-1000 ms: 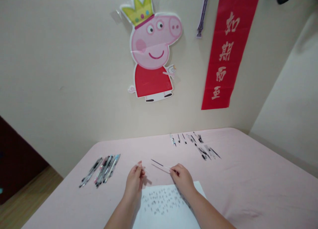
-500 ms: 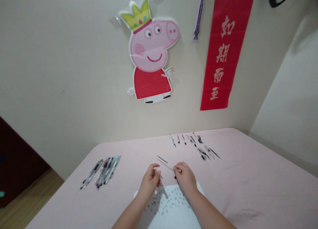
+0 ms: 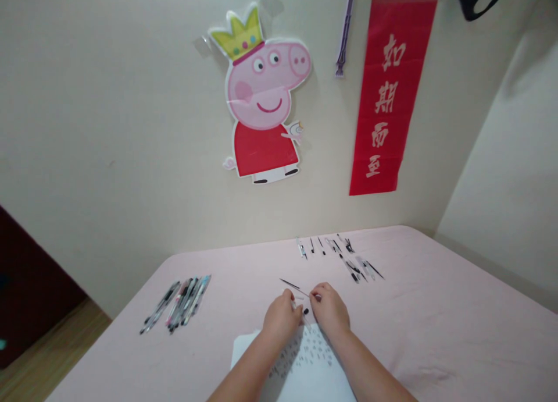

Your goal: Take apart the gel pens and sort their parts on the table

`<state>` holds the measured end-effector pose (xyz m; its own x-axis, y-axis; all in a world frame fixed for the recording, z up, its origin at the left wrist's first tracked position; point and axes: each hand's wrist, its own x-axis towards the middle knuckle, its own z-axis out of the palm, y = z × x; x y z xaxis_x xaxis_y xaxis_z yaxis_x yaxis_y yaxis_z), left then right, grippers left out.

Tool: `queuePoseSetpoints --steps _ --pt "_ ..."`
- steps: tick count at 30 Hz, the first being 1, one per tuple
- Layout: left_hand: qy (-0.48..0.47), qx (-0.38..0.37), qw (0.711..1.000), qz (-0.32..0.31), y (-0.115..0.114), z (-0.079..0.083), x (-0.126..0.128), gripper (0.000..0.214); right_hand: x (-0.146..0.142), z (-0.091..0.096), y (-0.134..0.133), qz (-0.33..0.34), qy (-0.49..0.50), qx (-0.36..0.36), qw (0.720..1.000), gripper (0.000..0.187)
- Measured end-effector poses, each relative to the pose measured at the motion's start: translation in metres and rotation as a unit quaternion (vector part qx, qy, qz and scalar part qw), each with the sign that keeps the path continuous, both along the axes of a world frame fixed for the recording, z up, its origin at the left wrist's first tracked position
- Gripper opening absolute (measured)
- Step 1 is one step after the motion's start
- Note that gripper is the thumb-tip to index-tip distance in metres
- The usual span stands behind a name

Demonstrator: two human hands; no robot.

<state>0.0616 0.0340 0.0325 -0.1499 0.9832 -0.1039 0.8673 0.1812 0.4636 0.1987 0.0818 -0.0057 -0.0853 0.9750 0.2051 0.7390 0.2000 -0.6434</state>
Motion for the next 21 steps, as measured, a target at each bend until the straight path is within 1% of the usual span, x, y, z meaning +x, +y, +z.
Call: queuePoseSetpoints --steps 4,8,14,21 --pt "0.065 -0.023 0.998 -0.003 0.0 0.008 0.014 0.037 0.0 -0.002 0.0 0.007 -0.009 0.004 1.0 0.015" --pt "0.085 -0.024 0.996 -0.003 0.006 0.01 0.017 0.037 0.0 -0.002 -0.001 0.006 -0.014 0.003 1.0 0.015" --pt "0.081 -0.008 0.996 0.033 0.016 0.004 0.005 0.034 0.0 0.002 -0.002 0.01 -0.02 -0.003 1.0 0.015" --pt "0.022 0.029 0.999 0.038 0.021 -0.005 -0.002 0.035 0.0 0.002 -0.003 0.02 -0.02 0.003 1.0 0.013"
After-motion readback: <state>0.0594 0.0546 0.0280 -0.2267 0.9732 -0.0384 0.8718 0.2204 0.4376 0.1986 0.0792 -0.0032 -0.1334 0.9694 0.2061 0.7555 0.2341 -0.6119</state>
